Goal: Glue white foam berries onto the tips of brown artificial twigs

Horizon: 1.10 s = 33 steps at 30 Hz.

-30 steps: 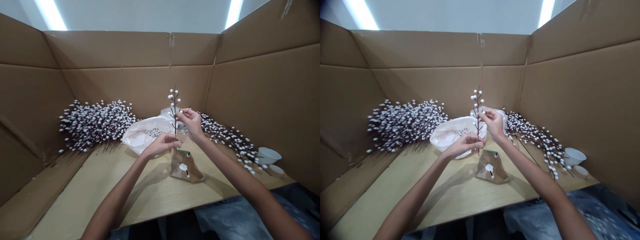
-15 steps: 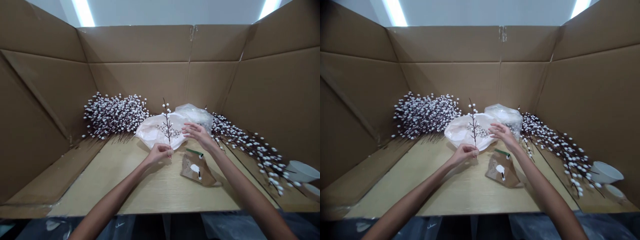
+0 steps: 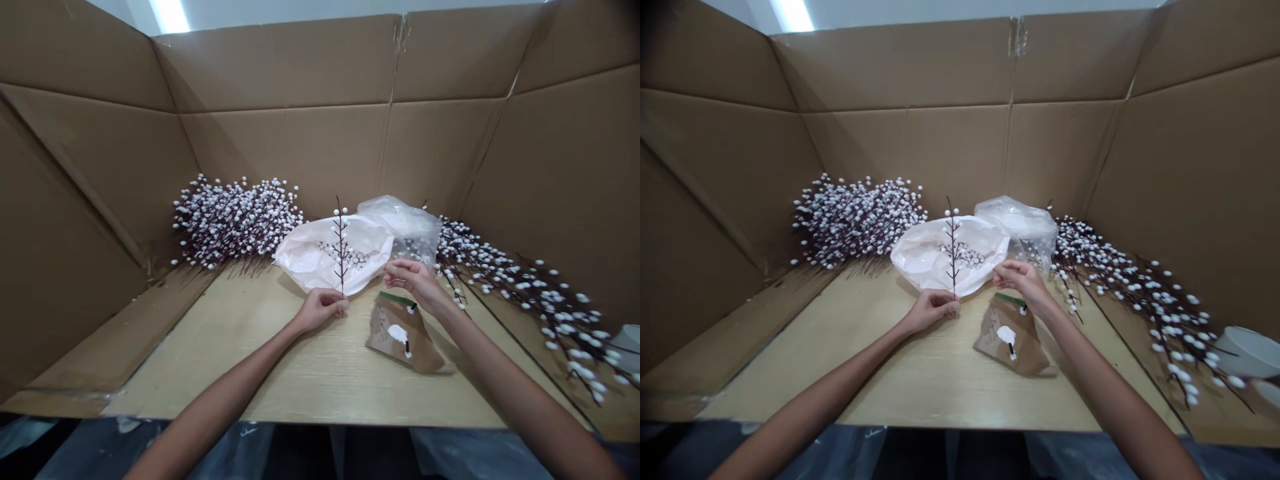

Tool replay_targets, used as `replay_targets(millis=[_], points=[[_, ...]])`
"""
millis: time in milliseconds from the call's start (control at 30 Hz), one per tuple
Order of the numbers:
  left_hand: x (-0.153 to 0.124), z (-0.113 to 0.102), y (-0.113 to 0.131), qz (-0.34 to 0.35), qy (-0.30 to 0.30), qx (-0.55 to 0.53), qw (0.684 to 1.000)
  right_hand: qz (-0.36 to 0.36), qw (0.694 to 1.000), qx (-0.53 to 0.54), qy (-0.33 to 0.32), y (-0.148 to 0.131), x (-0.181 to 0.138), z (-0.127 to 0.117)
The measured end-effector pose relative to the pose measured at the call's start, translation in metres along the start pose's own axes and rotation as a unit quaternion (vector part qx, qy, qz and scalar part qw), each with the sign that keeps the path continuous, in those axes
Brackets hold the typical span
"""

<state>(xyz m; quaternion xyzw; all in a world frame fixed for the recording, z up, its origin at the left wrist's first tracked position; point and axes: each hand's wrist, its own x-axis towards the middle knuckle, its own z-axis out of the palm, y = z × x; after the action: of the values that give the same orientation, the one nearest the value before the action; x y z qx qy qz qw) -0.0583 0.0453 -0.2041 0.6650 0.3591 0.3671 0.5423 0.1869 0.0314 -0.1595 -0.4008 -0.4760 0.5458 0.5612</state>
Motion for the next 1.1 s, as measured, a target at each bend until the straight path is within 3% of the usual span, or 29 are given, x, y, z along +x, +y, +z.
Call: replay_targets(millis=[433, 1100], points=[[-0.003, 0.005, 0.000, -0.004, -0.013, 0.031, 0.999, 0.028, 0.998, 0.032, 0.045, 0.010, 0.003, -0.005], [-0.002, 0.005, -0.001, -0.003, -0.022, 0.039, 0.999, 0.056, 0.997, -0.003, 0.049, 0.018, 0.002, -0.001]])
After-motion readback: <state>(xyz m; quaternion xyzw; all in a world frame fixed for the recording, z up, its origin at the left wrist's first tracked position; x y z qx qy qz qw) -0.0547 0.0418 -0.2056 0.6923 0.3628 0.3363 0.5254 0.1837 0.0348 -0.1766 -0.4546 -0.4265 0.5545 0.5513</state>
